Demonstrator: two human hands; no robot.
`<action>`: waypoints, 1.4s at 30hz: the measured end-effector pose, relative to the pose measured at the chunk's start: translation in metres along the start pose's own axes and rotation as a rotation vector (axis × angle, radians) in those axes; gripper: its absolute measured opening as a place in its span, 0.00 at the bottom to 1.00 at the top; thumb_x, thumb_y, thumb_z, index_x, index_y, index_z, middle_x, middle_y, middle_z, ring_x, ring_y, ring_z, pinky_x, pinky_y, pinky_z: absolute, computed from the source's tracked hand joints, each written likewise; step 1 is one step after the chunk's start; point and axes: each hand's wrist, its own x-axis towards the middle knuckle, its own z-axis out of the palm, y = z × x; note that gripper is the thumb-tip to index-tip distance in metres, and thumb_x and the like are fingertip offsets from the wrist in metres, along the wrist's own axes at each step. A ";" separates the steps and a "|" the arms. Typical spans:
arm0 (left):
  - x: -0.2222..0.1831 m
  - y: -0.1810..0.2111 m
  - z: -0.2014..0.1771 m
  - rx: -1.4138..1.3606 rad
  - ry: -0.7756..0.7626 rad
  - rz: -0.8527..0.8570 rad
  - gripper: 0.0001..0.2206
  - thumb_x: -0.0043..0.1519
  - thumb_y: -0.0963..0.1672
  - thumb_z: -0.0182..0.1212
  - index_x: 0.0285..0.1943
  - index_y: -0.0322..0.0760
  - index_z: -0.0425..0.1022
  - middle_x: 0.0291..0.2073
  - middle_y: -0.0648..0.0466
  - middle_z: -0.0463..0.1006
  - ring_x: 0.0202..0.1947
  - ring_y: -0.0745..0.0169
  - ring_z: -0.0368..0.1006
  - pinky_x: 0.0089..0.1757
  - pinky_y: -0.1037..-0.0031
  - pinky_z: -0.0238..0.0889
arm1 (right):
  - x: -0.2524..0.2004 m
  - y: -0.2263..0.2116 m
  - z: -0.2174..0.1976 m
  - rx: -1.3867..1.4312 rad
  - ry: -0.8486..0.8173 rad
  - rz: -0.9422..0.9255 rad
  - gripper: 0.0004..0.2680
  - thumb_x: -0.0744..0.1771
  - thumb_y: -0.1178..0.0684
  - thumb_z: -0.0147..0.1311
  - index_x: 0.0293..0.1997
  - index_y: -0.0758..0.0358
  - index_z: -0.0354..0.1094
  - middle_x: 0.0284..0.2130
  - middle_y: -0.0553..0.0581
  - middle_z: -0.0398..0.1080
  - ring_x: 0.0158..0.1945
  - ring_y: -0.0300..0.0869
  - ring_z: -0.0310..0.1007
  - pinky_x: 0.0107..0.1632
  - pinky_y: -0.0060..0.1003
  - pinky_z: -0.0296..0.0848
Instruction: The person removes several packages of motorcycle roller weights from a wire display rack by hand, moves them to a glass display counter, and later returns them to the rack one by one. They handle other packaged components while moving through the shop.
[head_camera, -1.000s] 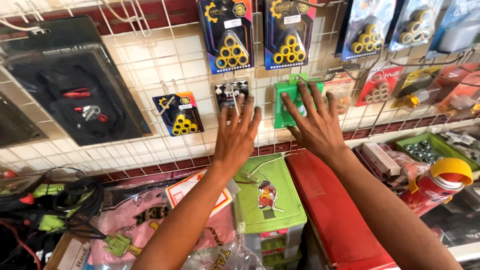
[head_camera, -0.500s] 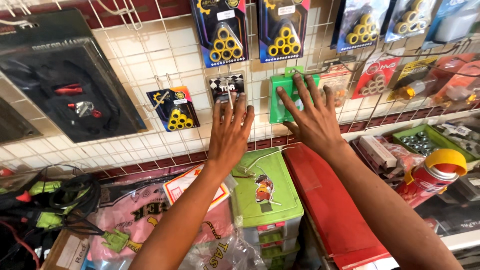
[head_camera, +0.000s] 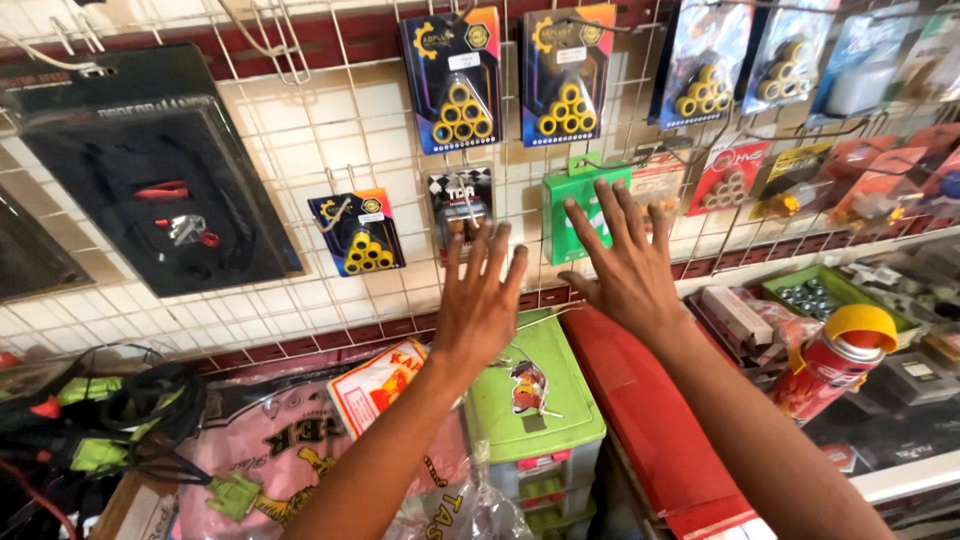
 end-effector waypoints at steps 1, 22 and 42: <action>0.002 0.004 -0.002 -0.025 -0.031 -0.015 0.24 0.55 0.39 0.63 0.63 0.34 0.71 0.70 0.40 0.62 0.73 0.41 0.54 0.68 0.44 0.41 | -0.002 -0.004 -0.004 -0.004 0.004 0.012 0.37 0.59 0.40 0.69 0.76 0.49 0.50 0.74 0.67 0.48 0.75 0.60 0.49 0.69 0.68 0.51; 0.004 0.104 -0.066 -0.496 0.026 0.134 0.28 0.53 0.45 0.70 0.63 0.30 0.68 0.65 0.37 0.64 0.70 0.36 0.57 0.65 0.45 0.47 | -0.099 -0.047 -0.112 0.116 -0.021 0.328 0.28 0.59 0.52 0.64 0.68 0.57 0.61 0.65 0.65 0.61 0.66 0.59 0.62 0.63 0.54 0.61; 0.069 0.449 -0.002 -0.844 -0.111 0.475 0.29 0.55 0.45 0.70 0.65 0.31 0.67 0.65 0.39 0.65 0.69 0.38 0.57 0.65 0.45 0.47 | -0.336 0.119 -0.286 -0.208 -0.055 0.805 0.24 0.62 0.50 0.63 0.66 0.55 0.64 0.64 0.64 0.63 0.66 0.57 0.62 0.64 0.53 0.61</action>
